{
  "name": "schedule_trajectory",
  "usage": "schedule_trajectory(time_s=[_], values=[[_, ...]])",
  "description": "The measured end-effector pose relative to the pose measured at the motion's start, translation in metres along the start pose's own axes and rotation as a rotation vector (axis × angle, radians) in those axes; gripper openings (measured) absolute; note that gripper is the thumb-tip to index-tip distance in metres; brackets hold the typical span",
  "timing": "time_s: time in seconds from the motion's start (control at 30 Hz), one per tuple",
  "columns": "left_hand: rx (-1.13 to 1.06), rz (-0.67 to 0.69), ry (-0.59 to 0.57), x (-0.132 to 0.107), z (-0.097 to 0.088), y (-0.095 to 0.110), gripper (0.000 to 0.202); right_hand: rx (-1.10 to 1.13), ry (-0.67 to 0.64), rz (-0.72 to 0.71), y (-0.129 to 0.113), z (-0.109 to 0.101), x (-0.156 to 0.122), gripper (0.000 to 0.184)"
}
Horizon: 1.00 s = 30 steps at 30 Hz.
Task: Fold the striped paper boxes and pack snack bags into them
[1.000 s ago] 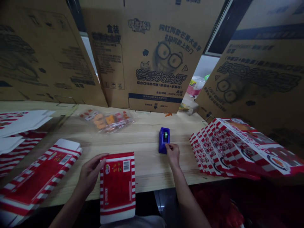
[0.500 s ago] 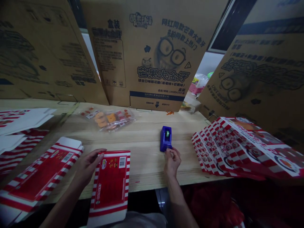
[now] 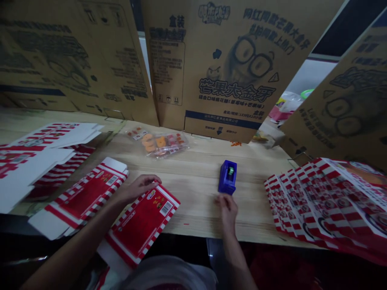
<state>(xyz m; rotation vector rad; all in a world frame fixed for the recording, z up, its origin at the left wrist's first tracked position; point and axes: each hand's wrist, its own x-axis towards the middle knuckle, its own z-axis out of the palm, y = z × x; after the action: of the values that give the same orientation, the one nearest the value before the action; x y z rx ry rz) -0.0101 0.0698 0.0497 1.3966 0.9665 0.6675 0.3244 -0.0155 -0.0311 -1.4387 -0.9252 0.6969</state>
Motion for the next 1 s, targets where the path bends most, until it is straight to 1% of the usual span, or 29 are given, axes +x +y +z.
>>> schedule_trajectory(time_s=[0.03,0.07,0.1,0.13,0.17,0.2,0.23,0.27,0.33,0.37,0.43,0.53,0.6,0.63,0.67,0.77,0.8,0.83,0.87,0.9,0.93,0.97,1.0], values=[[0.032,-0.008,-0.049,0.001,0.001,-0.001,0.032,-0.023,-0.178,0.008,-0.013,0.01,-0.004,0.027],[0.057,-0.014,-0.094,0.002,0.003,0.0,0.032,-0.044,-0.387,0.006,-0.027,0.023,-0.007,0.028],[0.075,-0.017,-0.13,0.003,0.005,0.001,0.033,-0.066,-0.601,-0.013,-0.041,0.037,-0.008,0.029],[0.086,-0.02,-0.155,0.003,0.008,0.002,0.033,-0.087,-0.772,-0.043,-0.054,0.051,-0.009,0.03],[0.093,-0.02,-0.17,0.004,0.01,0.004,0.033,-0.113,-0.906,-0.077,-0.065,0.065,-0.008,0.031],[0.103,-0.019,-0.183,0.004,0.012,0.005,0.032,-0.149,-1.002,-0.118,-0.074,0.078,-0.008,0.031],[0.112,-0.016,-0.192,0.004,0.014,0.006,0.031,-0.196,-1.063,-0.164,-0.081,0.089,-0.007,0.031],[0.119,-0.014,-0.198,0.003,0.015,0.006,0.031,-0.255,-1.093,-0.21,-0.084,0.098,-0.007,0.03],[0.126,-0.011,-0.204,0.001,0.015,0.006,0.03,-0.395,-1.094,-0.272,-0.085,0.111,-0.007,0.029],[0.128,-0.01,-0.203,-0.001,0.015,0.006,0.031,-0.459,-1.079,-0.273,-0.083,0.114,-0.008,0.029],[0.136,-0.006,-0.196,-0.004,0.013,0.006,0.03,-0.532,-1.049,-0.224,-0.077,0.118,-0.011,0.027],[0.155,0.014,-0.176,-0.007,0.01,0.009,0.029,-0.49,-1.004,-0.123,-0.07,0.119,-0.013,0.025],[0.169,0.034,-0.171,-0.008,0.009,0.011,0.03,-0.376,-0.992,-0.045,-0.069,0.12,-0.011,0.025],[0.158,0.044,-0.181,-0.008,0.008,0.013,0.03,-0.3,-1.017,0.022,-0.069,0.12,-0.008,0.027],[0.131,0.053,-0.202,-0.009,0.007,0.014,0.032,-0.218,-1.072,0.105,-0.069,0.121,-0.006,0.032],[0.006,0.067,-0.29,-0.012,0.005,0.02,0.034,-0.004,-1.339,0.355,-0.069,0.123,0.0,0.045],[-0.033,0.068,-0.305,-0.013,0.003,0.021,0.034,0.051,-1.414,0.408,-0.068,0.125,0.002,0.046],[-0.056,0.067,-0.301,-0.015,0.001,0.022,0.034,0.11,-1.459,0.441,-0.068,0.128,0.002,0.047],[-0.07,0.063,-0.274,-0.016,-0.001,0.022,0.034,0.166,-1.466,0.465,-0.067,0.132,0.004,0.048],[-0.085,0.055,-0.22,-0.017,-0.005,0.021,0.034,0.203,-1.447,0.48,-0.066,0.136,0.005,0.048],[-0.105,0.045,-0.133,-0.018,-0.009,0.018,0.033,0.214,-1.409,0.479,-0.065,0.142,0.009,0.047],[-0.133,0.036,-0.012,-0.02,-0.013,0.014,0.033,0.198,-1.348,0.449,-0.065,0.149,0.015,0.046],[-0.169,0.029,0.14,-0.021,-0.018,0.007,0.032,0.139,-1.262,0.375,-0.065,0.157,0.024,0.045]])
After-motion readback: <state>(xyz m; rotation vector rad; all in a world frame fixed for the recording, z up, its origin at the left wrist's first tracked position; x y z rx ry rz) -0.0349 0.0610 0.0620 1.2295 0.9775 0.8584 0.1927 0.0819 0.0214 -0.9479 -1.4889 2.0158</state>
